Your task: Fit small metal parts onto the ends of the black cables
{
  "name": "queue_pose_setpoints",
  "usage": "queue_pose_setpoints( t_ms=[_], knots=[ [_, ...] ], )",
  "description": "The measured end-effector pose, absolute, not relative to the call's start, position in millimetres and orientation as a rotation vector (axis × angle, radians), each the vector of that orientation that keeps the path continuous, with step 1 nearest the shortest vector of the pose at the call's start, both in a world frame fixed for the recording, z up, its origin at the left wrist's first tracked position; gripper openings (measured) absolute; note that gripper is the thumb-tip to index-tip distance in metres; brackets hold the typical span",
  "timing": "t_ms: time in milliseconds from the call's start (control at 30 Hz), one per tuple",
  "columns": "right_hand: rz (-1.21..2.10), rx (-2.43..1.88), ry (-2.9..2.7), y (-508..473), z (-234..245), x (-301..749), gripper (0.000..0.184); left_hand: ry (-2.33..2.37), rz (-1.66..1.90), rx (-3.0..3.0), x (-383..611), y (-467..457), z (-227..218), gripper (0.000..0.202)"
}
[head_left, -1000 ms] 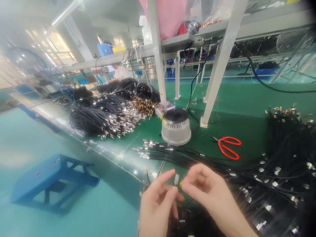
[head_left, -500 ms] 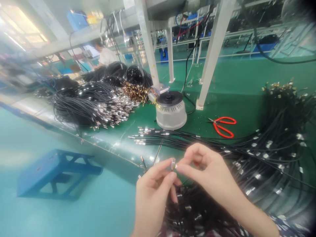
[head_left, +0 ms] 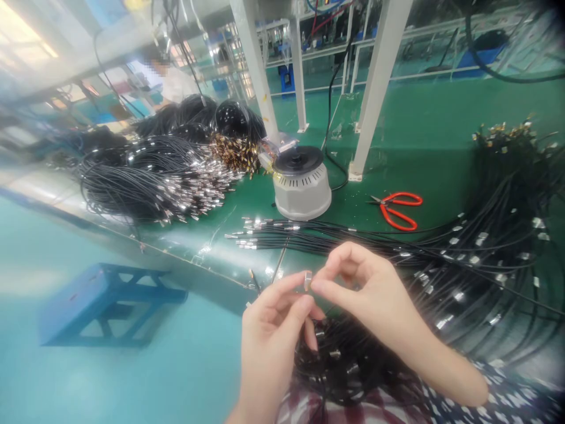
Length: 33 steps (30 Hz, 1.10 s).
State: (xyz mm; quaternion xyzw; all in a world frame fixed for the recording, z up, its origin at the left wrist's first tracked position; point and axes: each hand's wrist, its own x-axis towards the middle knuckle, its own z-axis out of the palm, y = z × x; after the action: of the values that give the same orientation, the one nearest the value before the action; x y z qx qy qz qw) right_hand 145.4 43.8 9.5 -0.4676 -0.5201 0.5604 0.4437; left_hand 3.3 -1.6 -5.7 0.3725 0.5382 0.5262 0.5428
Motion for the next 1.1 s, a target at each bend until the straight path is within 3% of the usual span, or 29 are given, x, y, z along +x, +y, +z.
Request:
queue_pose_setpoints(
  t_ms=[400,567,833,1100],
  knots=[
    [1.533,-1.057,-1.068,44,-4,132,0.024,1.293,1.246,0.850,9,-1,-8,0.028],
    [1.481,-1.067,-1.081,43,-3,132,0.025,1.318,1.260,0.855,3,4,-5,0.013],
    [1.626,-0.997,-0.981,40,-6,137,0.023,1.166,1.203,0.622,-1,11,-8,0.018],
    [1.510,-1.013,-1.067,39,-10,134,0.021,1.171,1.230,0.635,-3,10,-9,0.017]
  ],
)
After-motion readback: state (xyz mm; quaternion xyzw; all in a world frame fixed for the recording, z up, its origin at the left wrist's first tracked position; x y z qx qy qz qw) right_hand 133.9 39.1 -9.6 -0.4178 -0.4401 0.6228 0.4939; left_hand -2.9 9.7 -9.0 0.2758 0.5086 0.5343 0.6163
